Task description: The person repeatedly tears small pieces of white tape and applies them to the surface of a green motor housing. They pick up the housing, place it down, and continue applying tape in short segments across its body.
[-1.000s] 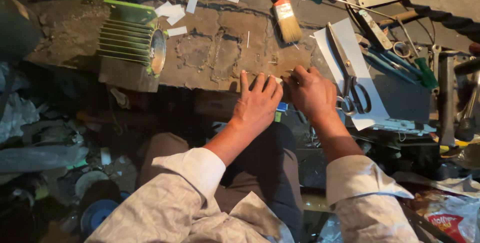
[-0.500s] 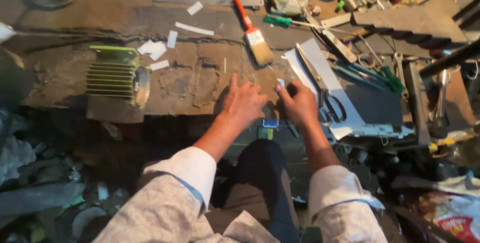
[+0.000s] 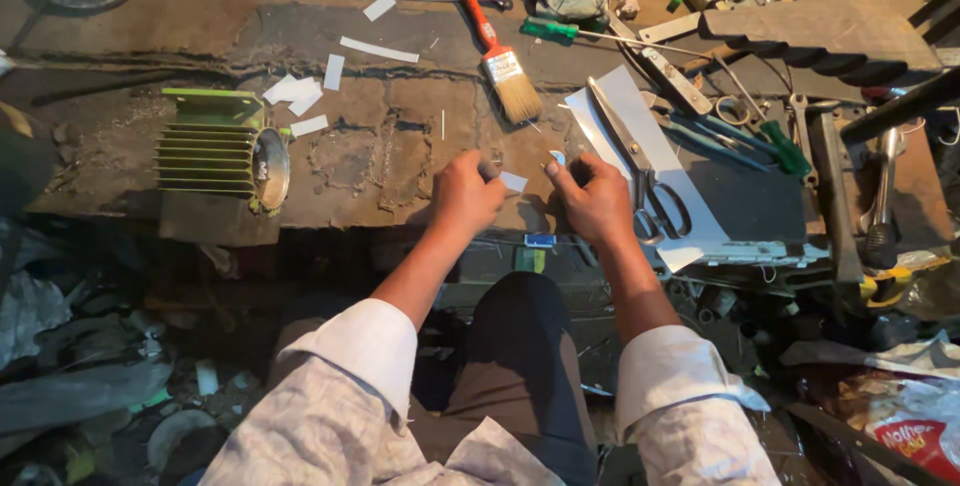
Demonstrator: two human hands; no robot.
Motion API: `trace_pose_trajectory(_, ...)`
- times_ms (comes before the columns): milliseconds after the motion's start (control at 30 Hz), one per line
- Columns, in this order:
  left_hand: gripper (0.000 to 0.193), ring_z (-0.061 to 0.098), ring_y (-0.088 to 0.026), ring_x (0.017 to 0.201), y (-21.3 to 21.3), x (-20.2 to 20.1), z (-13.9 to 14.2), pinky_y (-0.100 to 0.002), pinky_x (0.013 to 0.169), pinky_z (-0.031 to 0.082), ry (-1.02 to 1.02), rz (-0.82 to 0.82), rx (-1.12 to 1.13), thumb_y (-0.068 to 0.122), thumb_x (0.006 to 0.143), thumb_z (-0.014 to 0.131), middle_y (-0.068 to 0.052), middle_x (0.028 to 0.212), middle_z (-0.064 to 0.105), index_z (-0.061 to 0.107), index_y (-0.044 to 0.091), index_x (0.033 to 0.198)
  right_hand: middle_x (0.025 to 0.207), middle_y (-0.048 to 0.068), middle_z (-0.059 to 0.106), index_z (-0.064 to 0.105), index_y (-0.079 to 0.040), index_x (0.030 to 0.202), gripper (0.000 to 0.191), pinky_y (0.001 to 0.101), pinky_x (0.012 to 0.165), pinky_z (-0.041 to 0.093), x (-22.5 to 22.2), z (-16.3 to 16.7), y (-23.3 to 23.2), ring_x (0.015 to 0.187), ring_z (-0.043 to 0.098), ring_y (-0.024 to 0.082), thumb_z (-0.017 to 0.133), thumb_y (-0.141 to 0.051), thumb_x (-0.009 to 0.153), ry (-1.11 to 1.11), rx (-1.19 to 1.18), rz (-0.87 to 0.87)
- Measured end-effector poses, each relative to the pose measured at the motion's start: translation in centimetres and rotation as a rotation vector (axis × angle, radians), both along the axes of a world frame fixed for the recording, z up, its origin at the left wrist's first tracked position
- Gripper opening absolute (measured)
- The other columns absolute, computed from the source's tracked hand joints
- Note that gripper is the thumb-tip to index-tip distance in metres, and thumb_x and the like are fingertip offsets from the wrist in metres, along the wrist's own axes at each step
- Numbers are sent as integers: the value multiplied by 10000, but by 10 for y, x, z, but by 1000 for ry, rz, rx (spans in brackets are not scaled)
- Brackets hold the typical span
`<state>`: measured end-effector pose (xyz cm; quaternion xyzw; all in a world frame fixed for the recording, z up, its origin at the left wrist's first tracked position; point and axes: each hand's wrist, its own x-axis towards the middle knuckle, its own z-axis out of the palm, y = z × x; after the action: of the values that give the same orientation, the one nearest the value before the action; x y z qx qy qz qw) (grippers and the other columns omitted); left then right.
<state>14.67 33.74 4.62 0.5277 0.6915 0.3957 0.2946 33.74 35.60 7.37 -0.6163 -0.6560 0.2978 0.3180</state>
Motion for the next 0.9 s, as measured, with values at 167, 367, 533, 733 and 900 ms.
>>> trace_pose_trajectory(167,288,704,-443,884,11,-6,10,-499,787,557,161,-32,-103,258,703,786,-255,855,708,713,25,857,673,66,719,691,-23,819,364,309,558,525,0,-2,1,608,708,130,752,-370,911,65,-74,0)
trace_pose_trajectory(367,238,676,-419,989,-7,-4,16,-544,844,514,417,-100,14,187,832,682,-208,1011,702,670,61,1034,677,68,719,712,-23,846,350,323,556,508,1,-5,3,599,675,155,769,-363,910,24,-11,16)
trace_pose_trajectory(533,228,571,-328,1133,-41,5,12,-561,904,417,610,-367,262,255,868,699,-125,1140,621,660,97,1028,676,81,720,711,-19,836,378,345,558,509,1,-4,3,602,681,167,759,-385,916,35,-44,12)
trace_pose_trajectory(733,329,563,-316,1181,-52,5,2,-725,1031,319,648,-296,471,294,833,737,-137,1197,614,620,68,1041,696,74,748,714,-38,851,351,315,575,531,0,-2,1,622,722,155,745,-382,916,33,-24,22)
trace_pose_trajectory(900,396,536,-317,1234,-61,8,-2,-754,1085,257,625,-270,440,312,825,736,-137,1245,601,621,45,1093,680,79,735,695,-29,823,372,318,570,532,-1,-1,-2,618,724,158,745,-385,922,22,-53,15)
